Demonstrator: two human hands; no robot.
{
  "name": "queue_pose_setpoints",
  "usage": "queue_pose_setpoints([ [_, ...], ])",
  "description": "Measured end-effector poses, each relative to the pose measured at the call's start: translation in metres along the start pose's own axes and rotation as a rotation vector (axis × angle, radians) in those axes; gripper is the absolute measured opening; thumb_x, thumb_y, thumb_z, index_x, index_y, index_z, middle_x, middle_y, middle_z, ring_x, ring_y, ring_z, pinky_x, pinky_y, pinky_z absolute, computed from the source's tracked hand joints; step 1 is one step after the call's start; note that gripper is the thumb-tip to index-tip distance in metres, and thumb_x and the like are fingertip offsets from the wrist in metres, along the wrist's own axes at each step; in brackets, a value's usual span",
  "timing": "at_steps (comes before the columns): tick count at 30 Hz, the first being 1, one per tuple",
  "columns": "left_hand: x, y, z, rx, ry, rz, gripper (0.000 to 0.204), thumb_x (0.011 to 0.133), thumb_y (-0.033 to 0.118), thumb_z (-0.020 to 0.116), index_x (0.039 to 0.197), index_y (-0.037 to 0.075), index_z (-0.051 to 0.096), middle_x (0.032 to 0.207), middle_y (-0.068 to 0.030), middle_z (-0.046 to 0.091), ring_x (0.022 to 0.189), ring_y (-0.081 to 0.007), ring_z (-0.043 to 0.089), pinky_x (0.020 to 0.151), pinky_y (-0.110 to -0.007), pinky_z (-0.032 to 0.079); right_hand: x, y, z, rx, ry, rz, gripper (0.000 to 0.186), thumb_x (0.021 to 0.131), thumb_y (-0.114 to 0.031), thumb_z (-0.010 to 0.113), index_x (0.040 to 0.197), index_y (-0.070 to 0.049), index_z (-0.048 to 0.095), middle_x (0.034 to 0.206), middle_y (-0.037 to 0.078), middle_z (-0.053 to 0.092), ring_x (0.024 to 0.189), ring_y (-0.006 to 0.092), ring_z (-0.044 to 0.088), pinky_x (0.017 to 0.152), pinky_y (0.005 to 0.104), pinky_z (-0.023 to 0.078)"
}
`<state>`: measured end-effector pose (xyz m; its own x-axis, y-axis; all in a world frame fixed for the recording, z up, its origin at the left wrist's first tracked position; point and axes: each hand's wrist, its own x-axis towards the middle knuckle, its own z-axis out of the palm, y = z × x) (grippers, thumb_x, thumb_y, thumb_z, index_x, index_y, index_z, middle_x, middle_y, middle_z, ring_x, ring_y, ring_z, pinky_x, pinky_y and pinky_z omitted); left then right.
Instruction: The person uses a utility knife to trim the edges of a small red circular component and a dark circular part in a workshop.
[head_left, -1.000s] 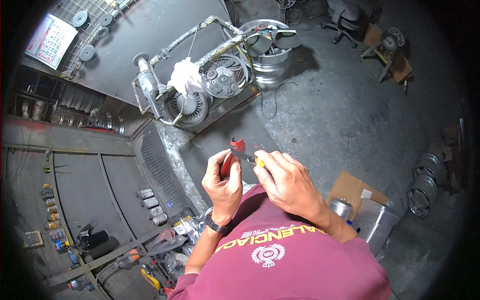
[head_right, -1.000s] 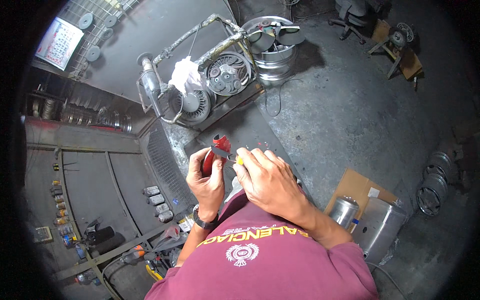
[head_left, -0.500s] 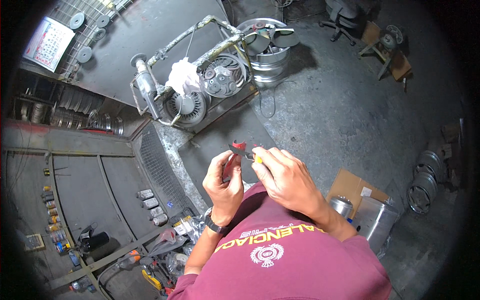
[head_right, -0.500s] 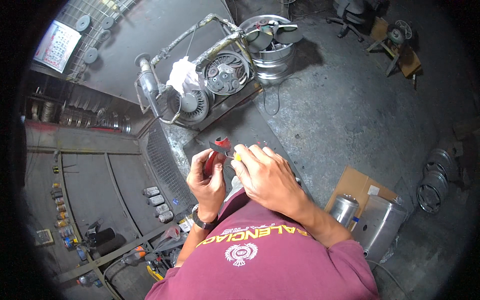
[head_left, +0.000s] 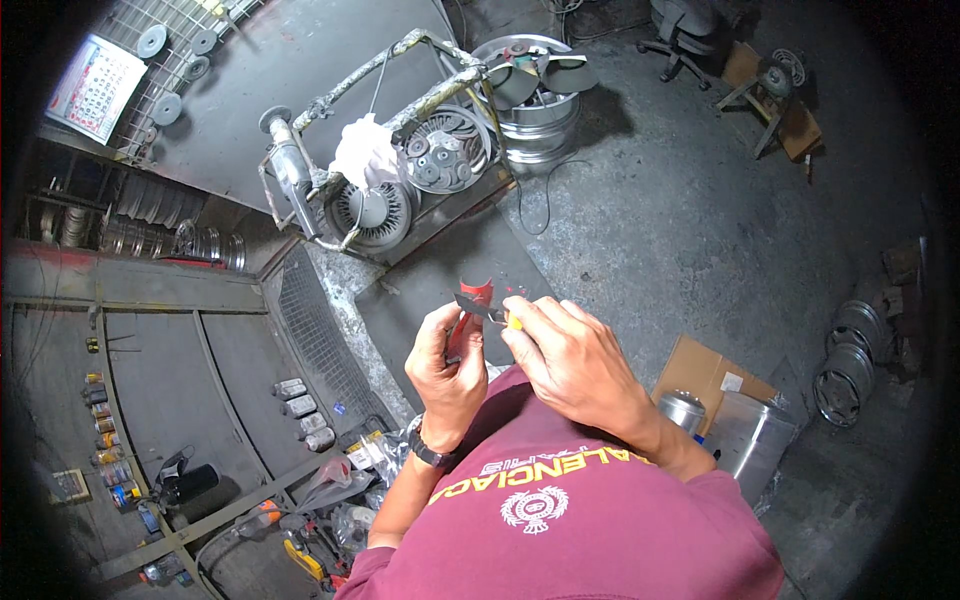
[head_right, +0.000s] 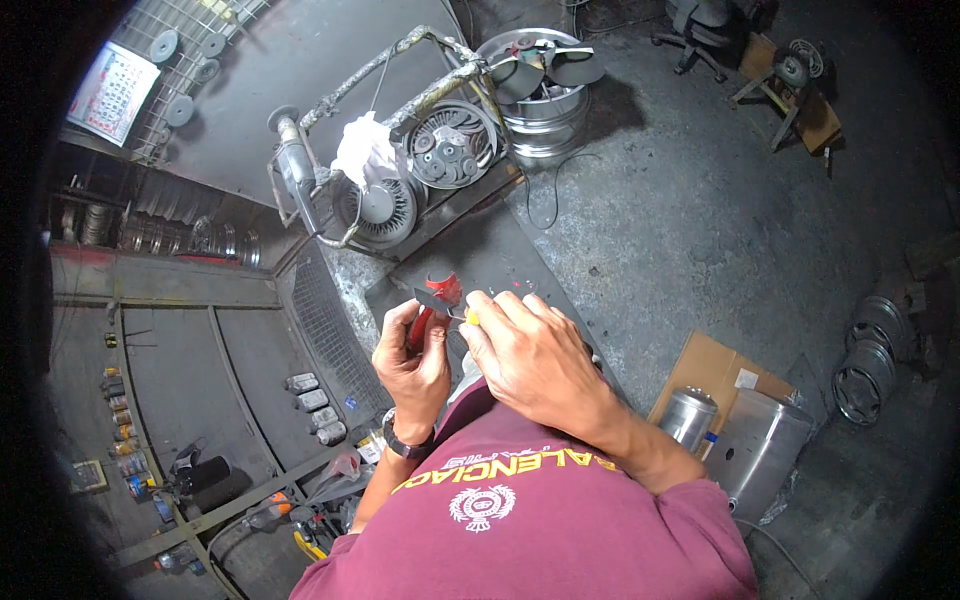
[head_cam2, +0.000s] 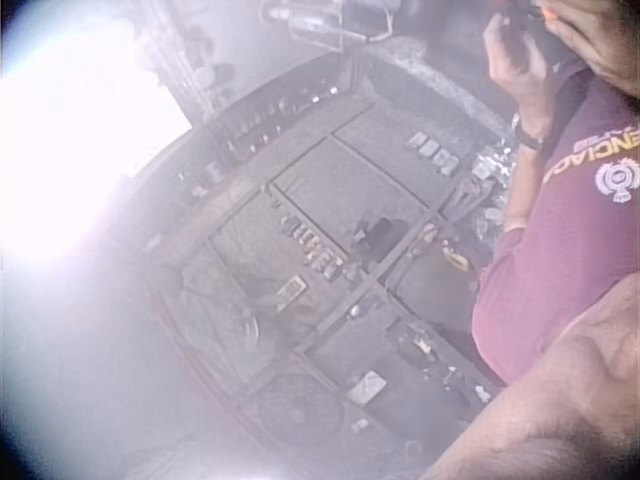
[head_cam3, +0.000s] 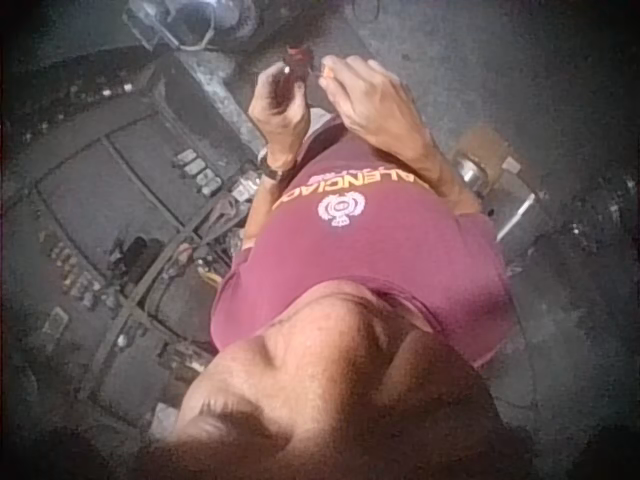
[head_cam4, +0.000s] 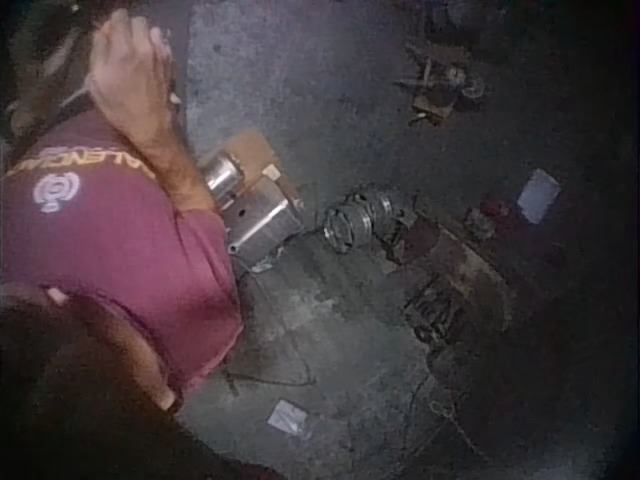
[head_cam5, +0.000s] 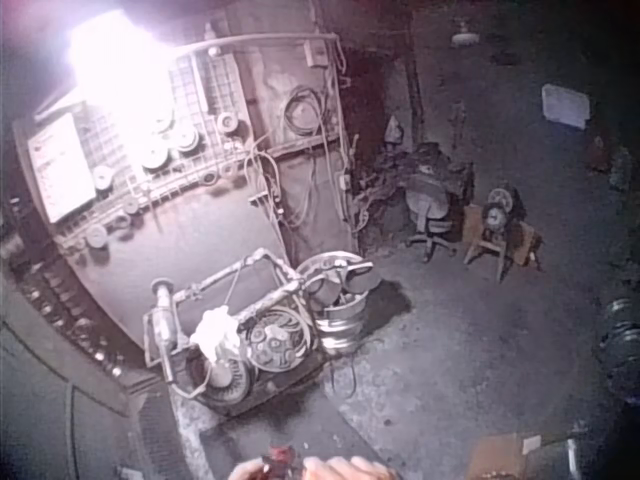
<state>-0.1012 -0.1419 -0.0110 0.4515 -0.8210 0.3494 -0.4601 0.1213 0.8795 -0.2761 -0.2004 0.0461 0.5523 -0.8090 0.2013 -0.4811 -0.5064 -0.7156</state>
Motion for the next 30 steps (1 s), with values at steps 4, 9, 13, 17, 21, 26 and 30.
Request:
queue_pose_setpoints([
  [4,0.000,0.004,0.002,0.013,-0.011,0.022,0.023,0.095,-0.005,0.079,0.117,-0.001,0.072,0.094,-0.0060,0.075,0.084,-0.0085,0.069,0.071,-0.025,0.055,0.003,0.005,0.006,-0.022,0.008,-0.001,0.032,0.105,-0.018,0.066,0.130,0.003,0.066,0.102,0.017,0.069,0.091,0.0383,0.068,0.083,0.0472,0.056],
  [9,-0.001,-0.002,0.004,-0.013,0.016,-0.010,0.022,0.096,-0.005,0.079,0.116,-0.002,0.071,0.093,-0.0067,0.075,0.083,-0.0079,0.068,0.070,-0.025,0.055,0.004,0.003,0.002,0.038,0.005,0.010,0.032,0.106,-0.018,0.067,0.130,0.004,0.066,0.103,0.018,0.070,0.092,0.0389,0.069,0.083,0.0480,0.056],
  [13,0.003,0.002,0.004,-0.113,0.026,-0.065,0.024,0.097,-0.003,0.079,0.119,-0.001,0.071,0.094,-0.0041,0.075,0.082,-0.0041,0.066,0.070,-0.022,0.054,0.001,0.002,-0.002,0.027,0.010,0.021,0.033,0.106,-0.019,0.067,0.130,0.004,0.067,0.102,0.018,0.071,0.092,0.0390,0.070,0.084,0.0482,0.057],
  [17,0.002,0.000,0.003,-0.119,0.008,-0.038,0.023,0.098,-0.002,0.079,0.120,-0.001,0.071,0.094,-0.0036,0.076,0.082,-0.0032,0.066,0.070,-0.021,0.054,0.001,0.001,-0.004,0.038,-0.005,0.033,0.033,0.106,-0.019,0.067,0.130,0.004,0.068,0.104,0.018,0.071,0.093,0.0390,0.070,0.084,0.0480,0.057],
  [21,0.002,-0.002,0.002,-0.129,-0.002,-0.034,0.024,0.097,-0.005,0.078,0.120,-0.002,0.071,0.099,-0.0057,0.077,0.085,-0.0054,0.068,0.073,-0.022,0.055,0.001,0.003,-0.004,0.026,-0.010,0.026,0.033,0.106,-0.019,0.067,0.131,0.003,0.068,0.104,0.019,0.072,0.093,0.0395,0.071,0.084,0.0479,0.057],
  [26,0.003,0.001,0.000,-0.125,-0.025,-0.036,0.024,0.097,-0.007,0.077,0.119,-0.002,0.072,0.103,-0.0083,0.078,0.092,-0.0100,0.072,0.077,-0.025,0.057,0.002,0.001,-0.008,0.046,-0.025,0.019,0.033,0.106,-0.019,0.067,0.130,0.004,0.067,0.103,0.020,0.071,0.092,0.0406,0.071,0.082,0.0484,0.057],
  [30,0.007,0.007,-0.002,-0.025,-0.068,0.049,0.021,0.097,-0.007,0.077,0.118,-0.002,0.073,0.104,-0.0099,0.078,0.096,-0.0124,0.073,0.082,-0.027,0.058,0.003,0.003,-0.005,0.068,-0.016,0.027,0.032,0.107,-0.018,0.066,0.130,0.004,0.067,0.103,0.020,0.071,0.092,0.0417,0.071,0.082,0.0493,0.057],
])
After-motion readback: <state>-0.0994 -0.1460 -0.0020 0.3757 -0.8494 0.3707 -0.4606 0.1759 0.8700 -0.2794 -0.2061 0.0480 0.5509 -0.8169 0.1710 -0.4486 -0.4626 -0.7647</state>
